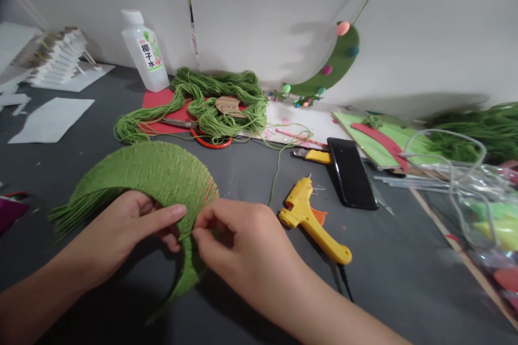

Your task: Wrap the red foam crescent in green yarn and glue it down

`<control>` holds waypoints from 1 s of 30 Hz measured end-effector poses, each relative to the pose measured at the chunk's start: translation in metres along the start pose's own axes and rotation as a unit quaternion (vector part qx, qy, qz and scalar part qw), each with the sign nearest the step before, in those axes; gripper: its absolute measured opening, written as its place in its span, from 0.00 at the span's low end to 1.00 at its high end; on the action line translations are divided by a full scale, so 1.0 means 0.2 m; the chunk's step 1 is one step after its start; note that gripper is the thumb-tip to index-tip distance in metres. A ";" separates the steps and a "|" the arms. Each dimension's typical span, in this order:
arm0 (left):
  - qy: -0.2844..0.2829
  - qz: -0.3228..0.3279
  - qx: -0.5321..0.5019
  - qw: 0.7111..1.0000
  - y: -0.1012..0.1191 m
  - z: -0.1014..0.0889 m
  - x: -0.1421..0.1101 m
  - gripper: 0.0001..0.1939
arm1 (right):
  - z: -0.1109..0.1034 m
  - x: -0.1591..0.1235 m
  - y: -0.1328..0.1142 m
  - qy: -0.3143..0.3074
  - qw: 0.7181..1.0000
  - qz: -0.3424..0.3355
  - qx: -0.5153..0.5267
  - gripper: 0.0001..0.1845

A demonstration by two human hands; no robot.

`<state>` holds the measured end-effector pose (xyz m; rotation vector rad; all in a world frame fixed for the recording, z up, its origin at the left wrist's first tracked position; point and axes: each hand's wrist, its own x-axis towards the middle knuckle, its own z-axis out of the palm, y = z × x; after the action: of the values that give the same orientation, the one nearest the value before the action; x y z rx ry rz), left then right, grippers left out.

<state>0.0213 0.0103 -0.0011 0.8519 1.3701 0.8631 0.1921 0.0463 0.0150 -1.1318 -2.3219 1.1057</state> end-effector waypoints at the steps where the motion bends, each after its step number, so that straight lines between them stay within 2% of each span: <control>1: 0.002 -0.005 -0.002 1.000 0.00 0.00 0.00 0.11 | 0.01 0.00 0.00 -0.002 1.000 0.006 0.012 0.08; 11: -0.036 -0.002 -0.045 0.998 -0.03 -0.01 0.01 0.09 | 0.03 -0.02 0.01 -0.006 0.998 0.023 0.057 0.07; 17: -0.037 0.001 -0.051 0.998 -0.05 -0.01 0.00 0.09 | 0.04 -0.02 0.01 -0.001 0.998 0.024 0.061 0.06; 20: -0.059 0.010 -0.076 0.995 -0.06 -0.01 0.00 0.05 | 0.05 -0.02 0.01 0.000 0.998 0.025 0.058 0.06; 24: -0.090 0.024 -0.100 0.991 -0.07 0.00 -0.01 0.05 | 0.04 -0.02 0.01 0.014 0.998 0.025 0.047 0.06; 27: -0.082 0.007 -0.104 0.991 -0.07 0.01 -0.01 0.08 | 0.04 -0.02 0.00 0.021 0.999 0.024 0.041 0.05; 30: -0.050 -0.015 -0.103 0.993 -0.06 0.03 -0.01 0.14 | 0.05 -0.03 0.00 0.027 0.999 0.029 0.032 0.05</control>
<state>0.0272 0.0029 -0.0096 0.7030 1.1817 0.9094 0.1897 0.0375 0.0087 -1.1964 -2.2109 1.1469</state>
